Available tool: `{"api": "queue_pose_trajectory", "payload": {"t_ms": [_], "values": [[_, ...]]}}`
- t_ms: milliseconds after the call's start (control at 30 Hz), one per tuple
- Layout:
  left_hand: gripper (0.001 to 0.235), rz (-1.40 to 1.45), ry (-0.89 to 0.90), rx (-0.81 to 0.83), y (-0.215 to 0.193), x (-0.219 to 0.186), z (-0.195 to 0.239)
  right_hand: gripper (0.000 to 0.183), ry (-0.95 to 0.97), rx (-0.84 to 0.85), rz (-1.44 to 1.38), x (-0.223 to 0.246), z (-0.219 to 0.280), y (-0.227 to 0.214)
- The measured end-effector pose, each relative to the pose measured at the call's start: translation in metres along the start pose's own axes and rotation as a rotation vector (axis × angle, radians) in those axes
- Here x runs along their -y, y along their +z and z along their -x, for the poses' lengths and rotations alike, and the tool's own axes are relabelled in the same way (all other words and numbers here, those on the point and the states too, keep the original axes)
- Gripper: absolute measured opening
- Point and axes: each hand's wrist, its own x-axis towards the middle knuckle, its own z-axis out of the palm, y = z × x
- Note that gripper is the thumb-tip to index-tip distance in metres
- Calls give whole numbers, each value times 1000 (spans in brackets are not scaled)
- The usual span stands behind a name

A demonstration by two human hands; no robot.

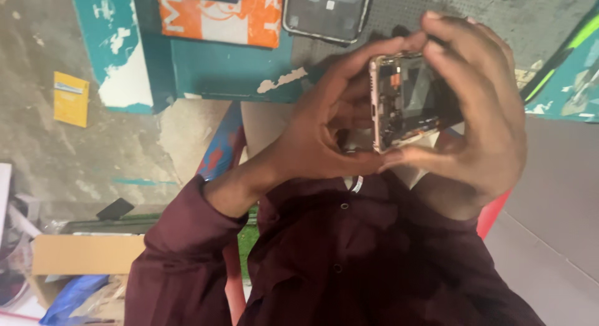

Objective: The person holds a disassembled smartphone and repeatedly presses the screen edges and back panel to check fit and alignment. They rotate the device to inspect different sides and the internal components, then use a metal tool to pry at the screen edge.

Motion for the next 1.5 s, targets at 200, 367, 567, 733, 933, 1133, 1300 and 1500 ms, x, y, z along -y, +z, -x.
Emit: {"api": "queue_pose_trajectory", "payload": {"t_ms": [200, 367, 567, 733, 933, 1133, 1300, 1500], "values": [[86, 50, -73, 10, 0, 1, -13, 101, 209, 8, 21, -10, 16, 1], [84, -573, 61, -18, -3, -12, -28, 110, 233, -87, -69, -36, 25, 0], [76, -1508, 127, -9, -18, -30, -54, 104, 232, -20, 201, -56, 17, -5], [80, -1600, 109, -1, -26, -19, -73, 102, 245, 38, 322, -65, 19, 1], [73, -1635, 70, 25, -34, -18, -72, 102, 264, 42, 409, -67, 22, 16], [76, -1632, 84, 49, -36, -20, -70, 103, 206, 43, 425, -66, 7, 17], [67, -1614, 82, 39, -37, -20, -67, 95, 162, 108, 408, -66, -12, 9], [67, -1687, 77, 73, -39, -21, -64, 76, 132, 94, 312, -68, -26, 13]]}}
